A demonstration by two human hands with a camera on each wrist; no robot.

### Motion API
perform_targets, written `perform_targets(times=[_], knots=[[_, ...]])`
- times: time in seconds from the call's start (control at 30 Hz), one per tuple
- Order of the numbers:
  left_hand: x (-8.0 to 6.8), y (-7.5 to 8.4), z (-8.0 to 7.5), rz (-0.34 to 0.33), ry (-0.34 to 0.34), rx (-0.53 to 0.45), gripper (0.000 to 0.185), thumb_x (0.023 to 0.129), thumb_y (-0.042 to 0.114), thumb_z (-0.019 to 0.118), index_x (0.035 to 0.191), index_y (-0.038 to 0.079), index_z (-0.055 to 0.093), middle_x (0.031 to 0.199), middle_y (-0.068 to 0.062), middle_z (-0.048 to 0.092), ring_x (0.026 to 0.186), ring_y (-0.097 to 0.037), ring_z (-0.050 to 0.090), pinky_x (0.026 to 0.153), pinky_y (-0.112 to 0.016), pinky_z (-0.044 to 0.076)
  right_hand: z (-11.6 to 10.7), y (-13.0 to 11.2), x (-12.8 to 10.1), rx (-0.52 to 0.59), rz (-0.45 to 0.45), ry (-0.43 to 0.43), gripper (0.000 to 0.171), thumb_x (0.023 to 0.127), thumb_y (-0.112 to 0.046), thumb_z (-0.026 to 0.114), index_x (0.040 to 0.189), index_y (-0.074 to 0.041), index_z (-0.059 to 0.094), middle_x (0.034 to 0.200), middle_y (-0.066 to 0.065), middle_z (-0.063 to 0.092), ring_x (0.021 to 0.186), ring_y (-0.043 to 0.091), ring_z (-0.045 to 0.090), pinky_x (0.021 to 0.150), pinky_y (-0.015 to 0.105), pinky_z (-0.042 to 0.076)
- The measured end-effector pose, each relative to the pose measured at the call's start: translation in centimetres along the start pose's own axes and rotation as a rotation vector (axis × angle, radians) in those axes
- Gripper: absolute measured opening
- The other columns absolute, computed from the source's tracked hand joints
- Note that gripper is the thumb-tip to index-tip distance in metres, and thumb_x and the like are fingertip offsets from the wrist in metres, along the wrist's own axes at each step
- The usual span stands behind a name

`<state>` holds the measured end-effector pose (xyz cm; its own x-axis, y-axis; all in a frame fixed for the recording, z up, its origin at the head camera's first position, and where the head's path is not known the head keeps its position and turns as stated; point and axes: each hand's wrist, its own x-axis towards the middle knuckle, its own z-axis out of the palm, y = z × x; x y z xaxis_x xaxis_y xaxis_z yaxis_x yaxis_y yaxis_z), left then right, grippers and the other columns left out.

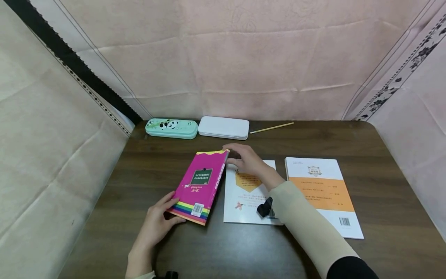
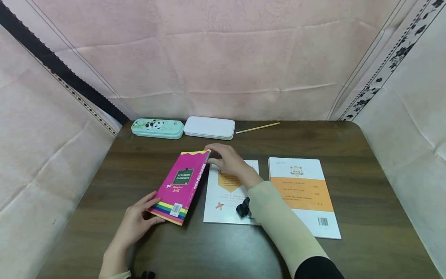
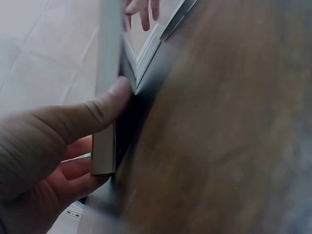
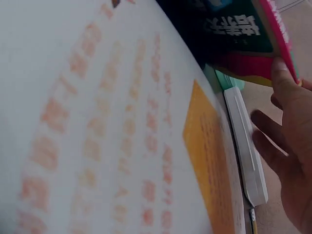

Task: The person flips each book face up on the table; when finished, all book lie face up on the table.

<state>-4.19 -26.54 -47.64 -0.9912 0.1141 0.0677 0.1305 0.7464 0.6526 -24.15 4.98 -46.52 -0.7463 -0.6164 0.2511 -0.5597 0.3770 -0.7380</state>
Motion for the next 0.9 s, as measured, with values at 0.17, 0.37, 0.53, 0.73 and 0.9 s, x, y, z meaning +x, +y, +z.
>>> perform_targets(times=[0.17, 0.37, 0.53, 0.73, 0.9], knots=[[-0.1, 0.0, -0.1, 0.055, 0.033, -0.036, 0.056, 0.079, 0.012, 0.087, 0.129, -0.003, 0.067, 0.144, -0.022, 0.055, 0.13, -0.038, 0.055, 0.099, -0.051, 0.05, 0.3, 0.0, 0.3, 0.207, -0.028, 0.004, 0.044, 0.1, -0.009, 0.064, 0.141, -0.013, 0.05, 0.133, 0.007, 0.064, 0.11, 0.024, 0.067, 0.09, 0.035, 0.057], [-0.3, 0.4, 0.1, 0.151, 0.134, -0.124, 0.046, 0.081, 0.002, 0.082, 0.125, 0.0, 0.071, 0.135, -0.02, 0.062, 0.12, -0.036, 0.062, 0.094, -0.018, 0.049, 0.2, -0.4, 0.5, 0.348, 0.066, 0.06, 0.038, 0.101, -0.01, 0.061, 0.138, -0.011, 0.053, 0.139, 0.007, 0.062, 0.125, 0.022, 0.061, 0.096, 0.035, 0.055], [-0.4, 1.2, 0.1, 0.225, 0.23, -0.167, 0.042, 0.08, -0.004, 0.08, 0.122, 0.0, 0.072, 0.129, -0.021, 0.066, 0.115, -0.039, 0.064, 0.094, -0.007, 0.042, -0.3, -1.2, 0.8, 0.335, 0.103, 0.125, 0.04, 0.1, -0.008, 0.064, 0.139, -0.011, 0.058, 0.13, 0.006, 0.068, 0.116, 0.021, 0.067, 0.092, 0.033, 0.057], [-0.4, 2.2, 0.1, 0.264, 0.303, -0.185, 0.043, 0.08, -0.009, 0.077, 0.122, -0.001, 0.072, 0.126, -0.019, 0.068, 0.111, -0.037, 0.065, 0.093, -0.009, 0.045, -0.8, -1.7, 1.1, 0.266, 0.13, 0.218, 0.038, 0.092, -0.001, 0.072, 0.129, -0.01, 0.067, 0.111, 0.007, 0.075, 0.097, 0.019, 0.072, 0.083, 0.03, 0.059], [-0.4, 2.7, 0.3, 0.278, 0.343, -0.212, 0.042, 0.082, -0.012, 0.074, 0.122, -0.003, 0.071, 0.121, -0.018, 0.07, 0.107, -0.029, 0.068, 0.088, -0.012, 0.05, -1.1, -2.0, 1.3, 0.253, 0.097, 0.29, 0.03, 0.09, -0.005, 0.076, 0.118, -0.009, 0.071, 0.103, 0.003, 0.076, 0.09, 0.015, 0.071, 0.08, 0.027, 0.059]])
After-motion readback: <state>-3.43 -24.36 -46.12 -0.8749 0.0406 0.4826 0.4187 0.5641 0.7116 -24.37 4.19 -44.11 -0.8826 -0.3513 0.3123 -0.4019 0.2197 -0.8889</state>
